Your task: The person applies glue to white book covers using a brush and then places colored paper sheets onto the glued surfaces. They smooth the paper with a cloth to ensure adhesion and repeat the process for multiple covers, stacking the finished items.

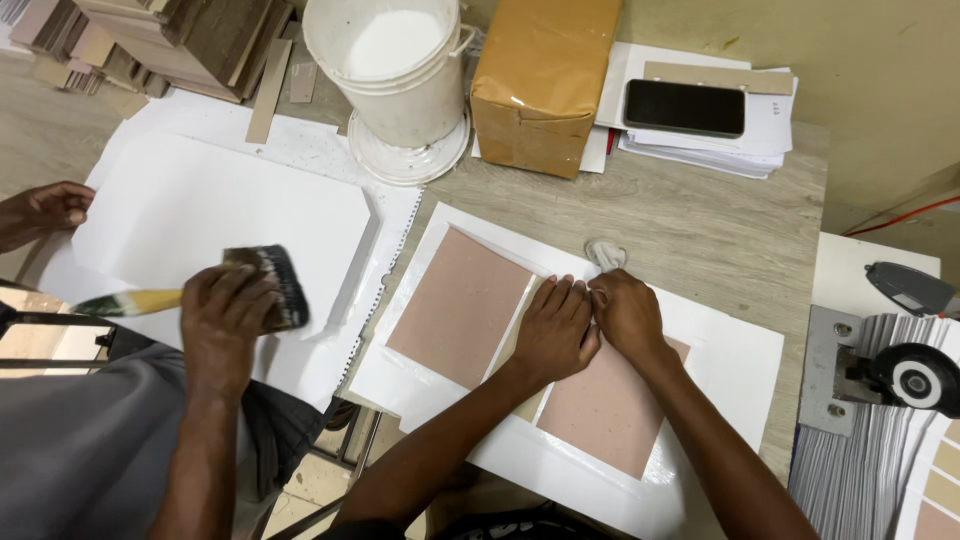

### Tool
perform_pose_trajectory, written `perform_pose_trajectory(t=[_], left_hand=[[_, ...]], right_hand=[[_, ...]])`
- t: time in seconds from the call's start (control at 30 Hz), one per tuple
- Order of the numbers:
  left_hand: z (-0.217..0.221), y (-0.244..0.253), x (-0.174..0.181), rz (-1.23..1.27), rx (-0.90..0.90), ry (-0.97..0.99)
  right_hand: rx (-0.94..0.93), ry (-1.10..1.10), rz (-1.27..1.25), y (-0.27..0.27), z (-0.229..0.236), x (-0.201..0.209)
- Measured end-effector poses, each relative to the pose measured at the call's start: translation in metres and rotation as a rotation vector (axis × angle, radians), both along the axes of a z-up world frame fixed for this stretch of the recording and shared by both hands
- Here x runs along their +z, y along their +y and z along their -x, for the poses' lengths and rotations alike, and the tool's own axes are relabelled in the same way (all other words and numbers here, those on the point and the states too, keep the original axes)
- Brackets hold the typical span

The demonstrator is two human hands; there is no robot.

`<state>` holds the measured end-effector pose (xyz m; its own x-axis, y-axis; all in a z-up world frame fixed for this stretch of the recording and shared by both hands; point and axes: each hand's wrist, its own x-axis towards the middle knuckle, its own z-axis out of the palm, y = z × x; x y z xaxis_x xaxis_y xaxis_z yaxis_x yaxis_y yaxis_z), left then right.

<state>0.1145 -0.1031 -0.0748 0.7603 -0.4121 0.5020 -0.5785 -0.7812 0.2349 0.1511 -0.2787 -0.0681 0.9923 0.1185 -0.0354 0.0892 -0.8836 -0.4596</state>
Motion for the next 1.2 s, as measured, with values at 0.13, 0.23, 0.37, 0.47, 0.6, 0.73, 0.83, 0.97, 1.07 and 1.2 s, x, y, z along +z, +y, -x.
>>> perform_pose_trajectory(t=[0.13,0.23,0.37,0.47,0.6,0.73,0.83,0.97,1.07,1.2], left_hand=[[-0.001,0.001,-0.002,0.044,-0.009,-0.065],[0.0,0.003,-0.006,0.038,-0.018,-0.046],[-0.018,0.035,0.012,-0.001,-0.139,0.098],[-0.019,0.063,0.018,0.037,-0.103,-0.024],[-0.024,0.061,0.014,0.028,-0.081,-0.005],[-0.024,0.056,-0.009,0.012,-0.029,-0.025],[-0.024,0.055,-0.015,0.031,-0.009,-0.036],[-0.029,0.055,-0.018,0.013,0.003,-0.003],[-0.024,0.074,0.039,-0.094,0.023,0.315],[-0.027,0.097,0.054,-0.326,-0.041,0.544]], right_hand=[[0.101,-0.024,0.099,-0.001,0.018,0.032],[0.135,0.003,0.244,-0.046,0.049,0.034],[0.069,0.024,0.464,-0.112,0.067,0.016],[0.022,0.046,0.251,-0.119,0.074,0.018],[0.027,0.146,0.166,-0.069,0.026,0.019],[0.222,0.084,0.025,0.019,-0.033,0.016],[0.341,0.055,-0.032,0.047,-0.052,0.014],[0.283,0.136,0.089,0.003,-0.021,0.032],[0.134,0.188,0.317,-0.067,0.031,0.034],[0.108,0.256,0.507,-0.096,0.067,0.051]])
